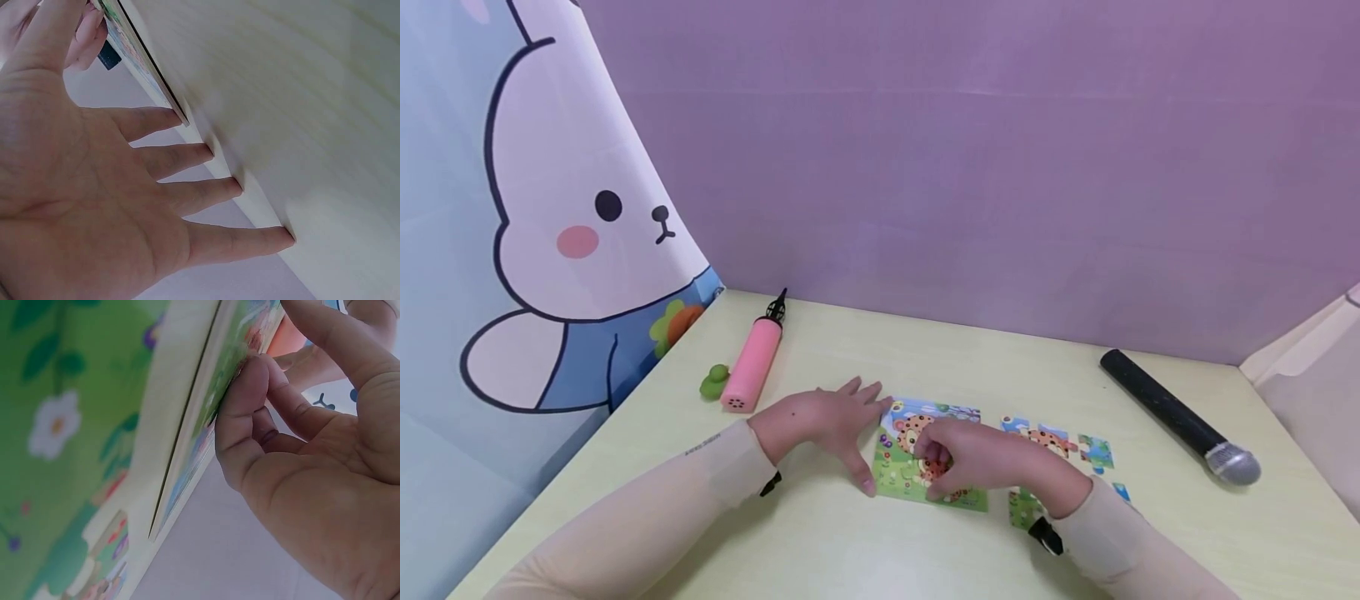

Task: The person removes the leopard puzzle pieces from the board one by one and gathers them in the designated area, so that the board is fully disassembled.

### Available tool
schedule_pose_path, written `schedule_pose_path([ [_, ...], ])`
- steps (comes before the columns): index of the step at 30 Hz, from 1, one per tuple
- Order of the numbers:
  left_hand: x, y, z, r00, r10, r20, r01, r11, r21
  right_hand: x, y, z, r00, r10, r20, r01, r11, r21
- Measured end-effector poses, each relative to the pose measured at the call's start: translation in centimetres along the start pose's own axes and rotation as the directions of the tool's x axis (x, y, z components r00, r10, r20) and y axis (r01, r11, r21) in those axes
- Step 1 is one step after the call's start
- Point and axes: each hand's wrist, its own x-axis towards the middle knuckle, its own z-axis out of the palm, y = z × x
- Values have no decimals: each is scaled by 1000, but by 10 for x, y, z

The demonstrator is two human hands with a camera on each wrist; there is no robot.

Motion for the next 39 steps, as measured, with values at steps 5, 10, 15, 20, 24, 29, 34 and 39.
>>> schedule_pose_path([
  [5, 0, 0, 0, 1000, 0, 0, 0, 1000, -1, 0, 1, 1, 1000, -3, -6, 3, 1000, 20],
  [10, 0, -1, 0, 1000, -1, 0, 1, 1000, 0, -1, 1, 1, 1000, -14, -13, 14, 1000, 22],
  [15, 0, -1, 0, 1000, 0, -2, 0, 1000, 5, -1, 1, 1, 1000, -23, -14, 23, 1000, 17],
  [20, 0, -1, -1, 1000, -5, 1, 5, 1000, 8, 0, 3, 0, 1000, -30, -7, 30, 1000, 8],
  [24, -1, 0, -1, 1000, -8, 2, 8, 1000, 7, 0, 4, 0, 999, -42, 9, 42, 999, -3],
  [29, -2, 1, -1, 1000, -10, 3, 10, 1000, 9, -1, 4, 0, 996, -72, 46, 71, 997, 7],
  [34, -1, 1, -1, 1000, -11, 1, 11, 1000, 16, -2, 3, 0, 995, -88, 57, 88, 996, -2],
  [39, 0, 0, 0, 1000, -11, 3, 11, 1000, 21, -3, 4, -2, 996, -81, 37, 81, 997, 7],
])
